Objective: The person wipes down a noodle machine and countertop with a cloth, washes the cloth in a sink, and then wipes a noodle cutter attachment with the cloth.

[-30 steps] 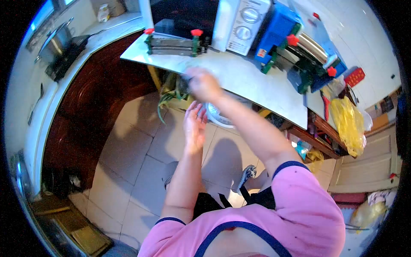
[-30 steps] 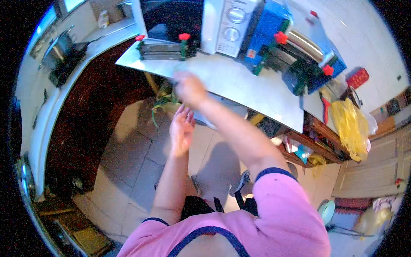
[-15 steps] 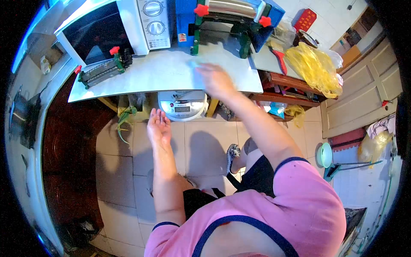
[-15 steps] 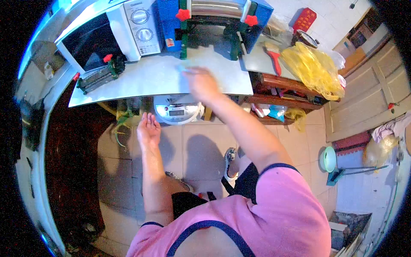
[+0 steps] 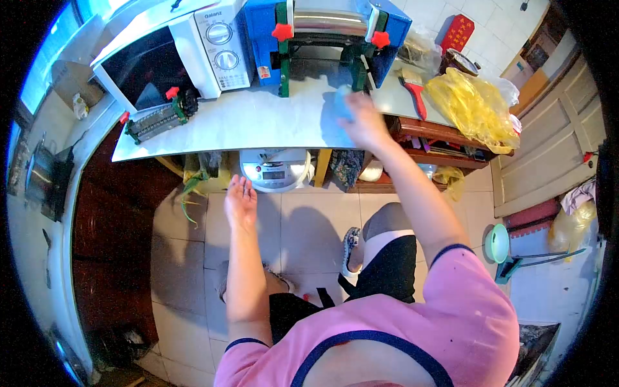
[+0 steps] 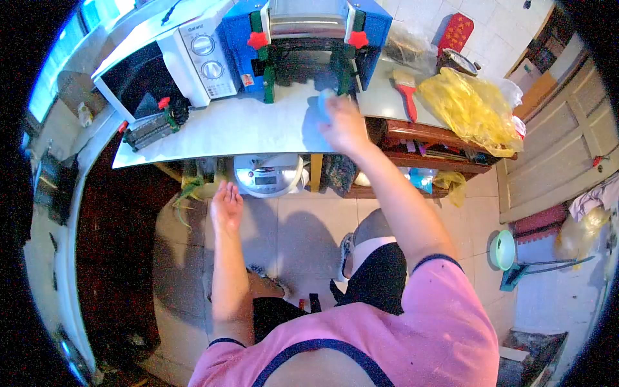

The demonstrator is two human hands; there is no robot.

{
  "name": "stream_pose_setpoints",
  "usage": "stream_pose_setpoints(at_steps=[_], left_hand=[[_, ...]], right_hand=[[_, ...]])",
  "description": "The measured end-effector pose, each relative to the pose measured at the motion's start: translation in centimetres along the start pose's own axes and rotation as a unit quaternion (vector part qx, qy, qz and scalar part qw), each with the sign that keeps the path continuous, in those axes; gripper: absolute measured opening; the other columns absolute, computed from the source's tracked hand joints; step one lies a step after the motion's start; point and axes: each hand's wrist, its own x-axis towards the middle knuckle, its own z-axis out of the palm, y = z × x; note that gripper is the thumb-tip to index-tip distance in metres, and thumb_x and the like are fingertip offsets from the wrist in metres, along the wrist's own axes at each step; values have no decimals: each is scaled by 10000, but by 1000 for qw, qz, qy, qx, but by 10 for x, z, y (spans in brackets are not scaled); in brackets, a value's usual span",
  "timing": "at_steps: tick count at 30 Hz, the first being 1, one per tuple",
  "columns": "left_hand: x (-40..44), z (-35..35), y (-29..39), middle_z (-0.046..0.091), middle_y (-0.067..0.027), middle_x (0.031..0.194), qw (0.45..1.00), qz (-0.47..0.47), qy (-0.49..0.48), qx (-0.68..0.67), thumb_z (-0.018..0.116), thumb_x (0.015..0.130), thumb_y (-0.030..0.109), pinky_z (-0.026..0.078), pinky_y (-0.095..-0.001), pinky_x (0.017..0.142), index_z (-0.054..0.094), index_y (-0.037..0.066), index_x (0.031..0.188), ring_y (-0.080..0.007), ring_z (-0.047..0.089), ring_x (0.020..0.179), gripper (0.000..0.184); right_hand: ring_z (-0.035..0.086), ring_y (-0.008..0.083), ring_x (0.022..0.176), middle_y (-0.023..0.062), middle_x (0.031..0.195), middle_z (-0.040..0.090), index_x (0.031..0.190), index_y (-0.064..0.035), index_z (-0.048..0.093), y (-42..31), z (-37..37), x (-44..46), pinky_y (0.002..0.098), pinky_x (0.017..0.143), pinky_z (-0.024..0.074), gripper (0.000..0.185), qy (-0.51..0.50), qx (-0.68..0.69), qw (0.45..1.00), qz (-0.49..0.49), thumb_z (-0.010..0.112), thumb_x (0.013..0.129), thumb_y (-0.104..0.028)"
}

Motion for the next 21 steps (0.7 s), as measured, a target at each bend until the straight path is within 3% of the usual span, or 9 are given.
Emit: stream_pose_setpoints(at_steps=[2, 6, 8, 9, 12, 16, 18, 20, 21], left_hand=[[-2, 3, 1, 463, -69, 1307, 1000, -4, 1, 6, 499, 929, 172, 443, -287, 812, 386, 94, 1398, -168, 510, 1036, 489], [-3, 4, 8, 459, -53, 1323, 1000, -19, 6, 9, 509, 933, 192, 443, -273, 802, 404, 102, 1381, -150, 514, 1018, 468], [-4, 4, 13, 464, -49, 1311, 1000, -14, -2, 0, 517, 931, 196, 444, -272, 799, 414, 104, 1374, -147, 518, 1007, 463], [-5, 2, 14, 469, -45, 1299, 1000, -13, -5, -5, 525, 929, 200, 444, -271, 796, 423, 106, 1366, -143, 521, 996, 458], [2, -3, 19, 473, -41, 1285, 1000, -11, 1, -10, 549, 923, 207, 442, -270, 803, 440, 105, 1351, -139, 518, 1000, 454], [-4, 6, 18, 480, -67, 1271, 999, -16, 14, -29, 472, 909, 112, 443, -271, 800, 392, 76, 1393, -153, 508, 1006, 492], [-5, 7, 15, 482, -66, 1264, 999, -24, 7, -29, 472, 910, 116, 440, -268, 799, 395, 75, 1390, -153, 511, 999, 488], [-8, 8, 13, 484, -65, 1258, 999, -34, 3, -27, 473, 911, 120, 437, -265, 799, 398, 75, 1387, -153, 515, 992, 484], [-9, 10, 12, 488, -63, 1248, 999, -30, 3, -23, 470, 913, 123, 435, -263, 797, 397, 74, 1388, -152, 516, 988, 483]], right_hand=[[485, 357, 1212, 227, 1312, 496, 1291, 15, 485, -6, 51, 28, 409, 1056, 369, 522, 18, -52, 997, -45, 578, 824, -201], [479, 353, 1228, 232, 1320, 489, 1245, 36, 520, -5, 79, 99, 417, 1035, 396, 498, -11, -31, 999, -12, 574, 819, -216], [511, 346, 1201, 241, 1281, 520, 1190, 13, 580, -15, 64, 124, 422, 992, 438, 453, -62, -11, 983, 172, 585, 807, -230], [511, 346, 1201, 241, 1281, 520, 1190, 13, 580, -12, 70, 138, 422, 992, 438, 453, -63, -12, 983, 170, 585, 807, -230], [572, 339, 1114, 224, 1174, 598, 1136, -33, 635, -3, 84, 158, 411, 948, 471, 392, -148, -20, 984, 94, 589, 803, -234], [616, 334, 994, 146, 1001, 673, 1028, -116, 687, -28, 69, 76, 402, 888, 486, 313, 32, 200, 975, -94, 547, 752, -64], [622, 315, 941, 133, 940, 671, 910, -95, 688, -34, 49, 31, 396, 849, 489, 280, -28, 254, 956, -146, 507, 723, 8], [631, 215, 881, 84, 864, 671, 780, -64, 680, -39, 18, -12, 320, 819, 490, 206, -75, 287, 943, -149, 505, 744, 39], [634, 200, 866, 82, 849, 675, 801, -67, 684, -30, 9, -25, 318, 801, 492, 202, -100, 340, 931, -90, 516, 754, 36]])
